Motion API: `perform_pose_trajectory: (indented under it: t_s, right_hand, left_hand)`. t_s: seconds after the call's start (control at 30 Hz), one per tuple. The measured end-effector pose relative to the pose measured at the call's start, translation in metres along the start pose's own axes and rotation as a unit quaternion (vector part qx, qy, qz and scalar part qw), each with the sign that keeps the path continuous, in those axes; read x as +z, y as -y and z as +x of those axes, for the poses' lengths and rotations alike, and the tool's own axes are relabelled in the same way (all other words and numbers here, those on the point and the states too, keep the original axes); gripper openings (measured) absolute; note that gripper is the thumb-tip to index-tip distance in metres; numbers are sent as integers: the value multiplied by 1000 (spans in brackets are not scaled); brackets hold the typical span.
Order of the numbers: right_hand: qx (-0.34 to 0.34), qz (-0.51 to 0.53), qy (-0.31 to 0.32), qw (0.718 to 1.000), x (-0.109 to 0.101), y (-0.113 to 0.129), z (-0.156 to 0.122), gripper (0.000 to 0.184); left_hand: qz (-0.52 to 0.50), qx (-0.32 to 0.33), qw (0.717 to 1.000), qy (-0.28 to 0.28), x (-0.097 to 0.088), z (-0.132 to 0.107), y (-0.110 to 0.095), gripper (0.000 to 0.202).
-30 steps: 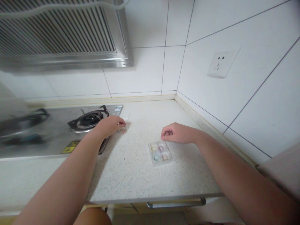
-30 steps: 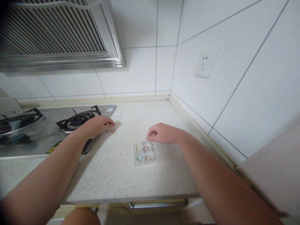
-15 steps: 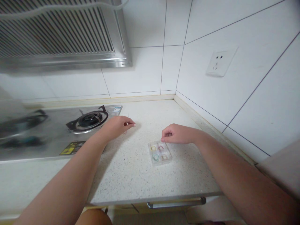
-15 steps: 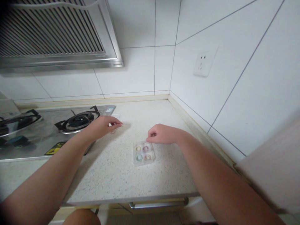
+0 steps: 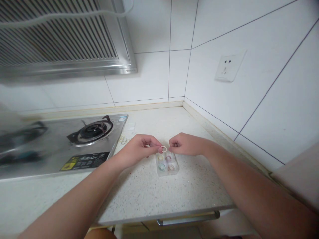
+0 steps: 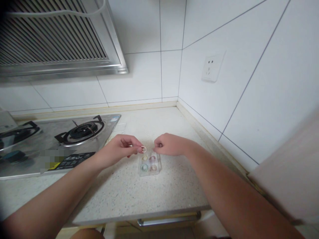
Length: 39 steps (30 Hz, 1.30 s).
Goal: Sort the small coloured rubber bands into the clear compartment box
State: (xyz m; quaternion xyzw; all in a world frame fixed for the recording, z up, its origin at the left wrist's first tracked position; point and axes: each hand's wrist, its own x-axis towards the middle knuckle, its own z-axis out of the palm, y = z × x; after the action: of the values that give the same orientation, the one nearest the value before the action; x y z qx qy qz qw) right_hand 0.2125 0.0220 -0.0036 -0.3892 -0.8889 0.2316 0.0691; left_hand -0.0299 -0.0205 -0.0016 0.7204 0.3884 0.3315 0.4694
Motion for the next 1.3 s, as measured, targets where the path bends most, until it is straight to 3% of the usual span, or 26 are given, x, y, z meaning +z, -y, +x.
perform_pose_trajectory:
  t_s: [0.3, 0.5, 1.3]
  right_hand:
    - [-10, 4, -58, 998, -5, 8, -5, 27]
    - [2, -44, -87, 995, -10, 1, -6, 26]
    - [2, -59, -78, 995, -12, -3, -6, 27]
  left_hand:
    - [-70, -13, 997, 2, 7, 0, -3, 15]
    - [-122, -17, 992, -9, 10, 0, -3, 16]
    - [-143, -7, 989, 24, 12, -2, 0, 28]
